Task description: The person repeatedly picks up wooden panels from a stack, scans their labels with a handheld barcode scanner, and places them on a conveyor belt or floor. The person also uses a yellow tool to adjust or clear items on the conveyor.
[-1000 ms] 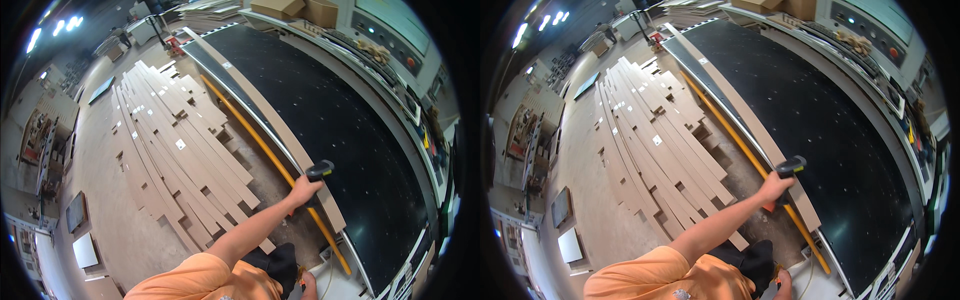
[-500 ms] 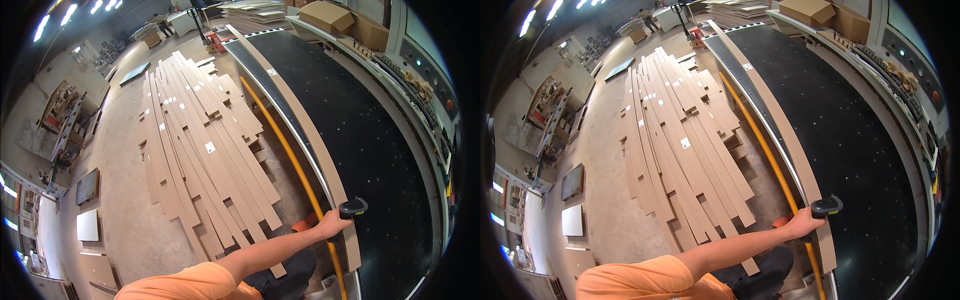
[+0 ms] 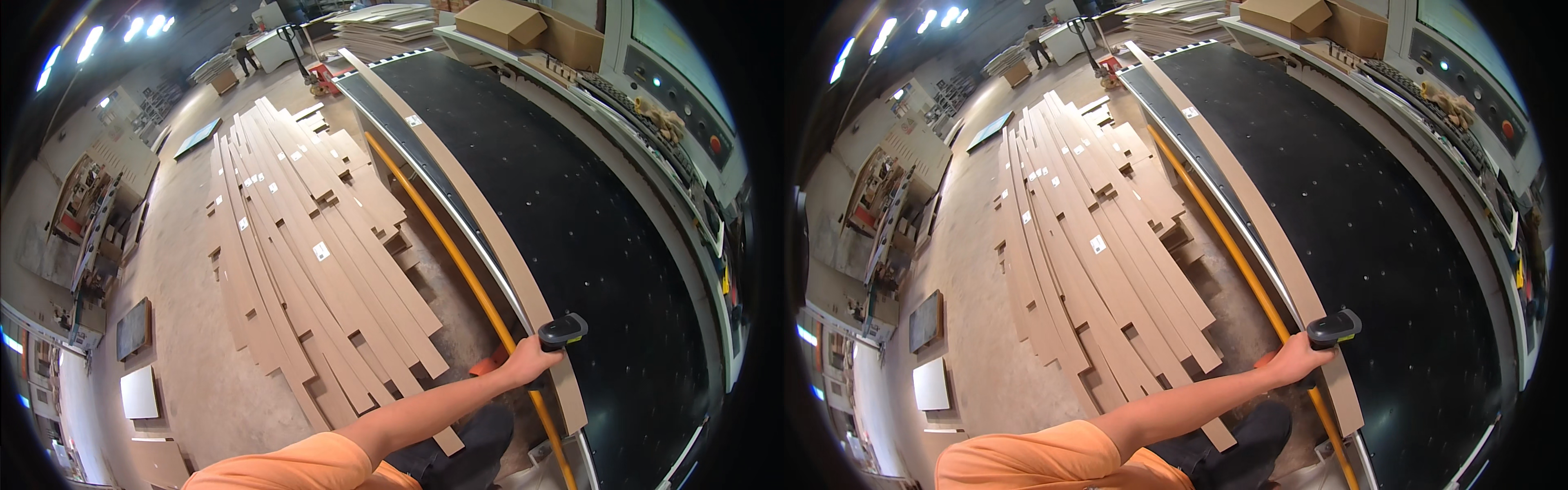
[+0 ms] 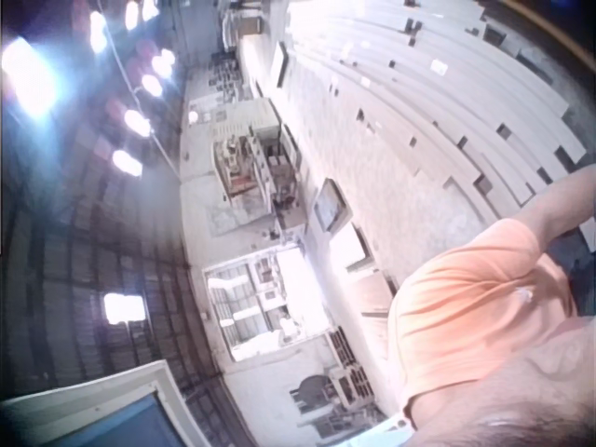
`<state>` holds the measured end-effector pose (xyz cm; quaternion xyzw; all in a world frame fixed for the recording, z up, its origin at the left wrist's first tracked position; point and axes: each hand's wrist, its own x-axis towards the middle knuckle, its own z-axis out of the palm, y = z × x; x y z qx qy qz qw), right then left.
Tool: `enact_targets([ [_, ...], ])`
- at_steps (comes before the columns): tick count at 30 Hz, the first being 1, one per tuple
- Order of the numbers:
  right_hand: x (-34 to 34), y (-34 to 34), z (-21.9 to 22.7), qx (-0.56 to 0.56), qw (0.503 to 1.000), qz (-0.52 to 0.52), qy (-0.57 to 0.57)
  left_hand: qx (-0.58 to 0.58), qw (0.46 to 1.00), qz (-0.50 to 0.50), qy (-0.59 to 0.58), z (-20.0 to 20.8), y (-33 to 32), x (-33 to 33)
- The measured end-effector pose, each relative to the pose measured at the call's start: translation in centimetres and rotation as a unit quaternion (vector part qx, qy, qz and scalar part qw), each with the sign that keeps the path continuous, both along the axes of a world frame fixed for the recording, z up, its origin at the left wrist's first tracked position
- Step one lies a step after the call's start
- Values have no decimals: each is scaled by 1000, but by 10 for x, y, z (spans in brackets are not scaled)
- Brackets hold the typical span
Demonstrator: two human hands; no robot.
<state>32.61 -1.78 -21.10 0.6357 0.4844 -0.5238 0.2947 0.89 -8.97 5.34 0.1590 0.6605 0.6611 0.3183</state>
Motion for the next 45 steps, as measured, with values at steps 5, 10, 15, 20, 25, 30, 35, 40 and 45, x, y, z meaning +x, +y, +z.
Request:
enact_targets([
  [5, -1, 0, 0, 5, 1000, 7, 2, 10, 1000, 13, 9, -6, 2, 3],
  [10, -4, 2, 3, 7, 1000, 15, 3, 5, 1000, 21, 23, -8, 3, 3],
  [15, -7, 4, 3, 11, 1000, 20, 11, -7, 999, 18, 27, -9, 3, 5],
  [20, -11, 8, 1, 7, 1000, 23, 10, 9, 999, 19, 28, -4, 3, 5],
  [25, -15, 12, 2, 6, 999, 38, 8, -14, 1000, -4, 19, -1, 1, 3],
  [30, -17, 16, 4, 11, 999, 42, 7, -1, 999, 25, 30, -2, 3, 5],
  [35, -20, 18, 3, 11, 999, 52, 3, 1, 999, 16, 32, -4, 2, 5],
  [40, -23, 21, 3, 11, 998, 63, 4, -10, 1000, 20, 21, -2, 2, 5],
  [45, -24, 24, 3, 8, 998, 58, 13, -6, 998, 45, 32, 3, 4, 8],
])
